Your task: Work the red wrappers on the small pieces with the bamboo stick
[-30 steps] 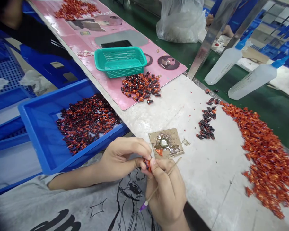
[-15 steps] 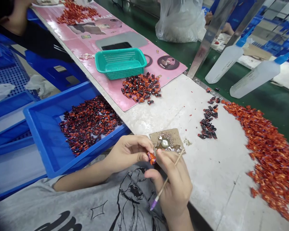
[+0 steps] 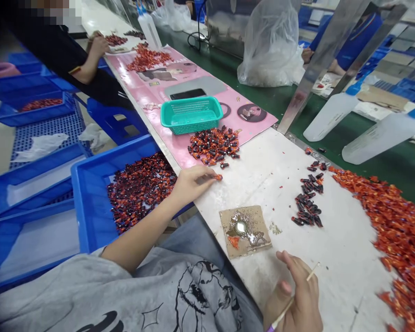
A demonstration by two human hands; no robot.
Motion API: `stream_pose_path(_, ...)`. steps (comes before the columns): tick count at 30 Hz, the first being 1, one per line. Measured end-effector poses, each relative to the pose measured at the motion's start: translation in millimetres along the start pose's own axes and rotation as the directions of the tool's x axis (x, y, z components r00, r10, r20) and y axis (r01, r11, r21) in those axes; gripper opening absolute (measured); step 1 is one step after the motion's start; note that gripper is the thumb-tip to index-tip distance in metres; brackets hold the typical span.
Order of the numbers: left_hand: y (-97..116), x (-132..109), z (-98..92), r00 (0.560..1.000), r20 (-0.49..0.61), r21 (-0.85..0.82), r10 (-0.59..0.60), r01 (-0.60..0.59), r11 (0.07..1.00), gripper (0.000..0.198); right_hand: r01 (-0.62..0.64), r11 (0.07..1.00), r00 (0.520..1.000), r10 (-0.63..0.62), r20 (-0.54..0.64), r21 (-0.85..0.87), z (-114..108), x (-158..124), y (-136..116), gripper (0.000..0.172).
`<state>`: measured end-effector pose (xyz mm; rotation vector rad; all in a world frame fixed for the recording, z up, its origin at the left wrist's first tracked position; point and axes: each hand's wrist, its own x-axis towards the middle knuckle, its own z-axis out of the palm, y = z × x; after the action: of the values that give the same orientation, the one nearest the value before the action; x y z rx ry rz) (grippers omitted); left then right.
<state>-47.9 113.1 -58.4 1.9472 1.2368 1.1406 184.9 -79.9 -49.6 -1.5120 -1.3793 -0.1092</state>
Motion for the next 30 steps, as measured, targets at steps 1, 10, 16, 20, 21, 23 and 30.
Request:
stream_pose_path(1,-5.3,8.2,-1.2,1.0,-0.031,0.04,0.001,0.001,0.999,0.006,0.005,1.0,1.0,-0.005,-0.007,0.008,0.8,0.7,-0.1,0.03)
stream_pose_path(10,-9.7,17.6,-6.9,0.996,-0.075,0.275,0.056,-0.034,0.961,0.013,0.026,0.998,1.0,-0.025,-0.02,0.052,3.2,3.2,-2.8,0.028)
stream_pose_path(16,2.3,12.2,-27.9,0.992,-0.097,0.335,0.085,-0.048,0.941,0.024,0.081,0.995,0.996,-0.084,0.04,0.06,1.6,1.8,-2.7,0.025)
stream_pose_path(20,17.6,22.4,-26.7,0.991,-0.04,0.34,0.13,-0.109,0.934,0.022,0.112,0.991,0.991,-0.117,0.059,0.076,1.1,0.7,-2.1,0.022)
stream_pose_path(21,23.0,27.4,-21.1,0.988,0.022,0.327,0.155,-0.153,0.933,0.021,0.12,0.989,0.99,-0.126,0.062,0.085,1.0,0.4,-2.4,0.022)
stream_pose_path(23,36.1,38.8,-3.3,0.955,0.202,0.276,0.218,-0.269,0.923,0.02,0.137,0.986,0.988,-0.144,0.064,0.098,0.9,0.2,-3.3,0.021)
stream_pose_path(30,96.5,63.5,89.5,0.625,0.706,0.162,0.331,-0.599,0.785,0.023,0.165,0.981,0.983,-0.172,0.065,0.1,-0.9,-1.9,-5.3,0.025)
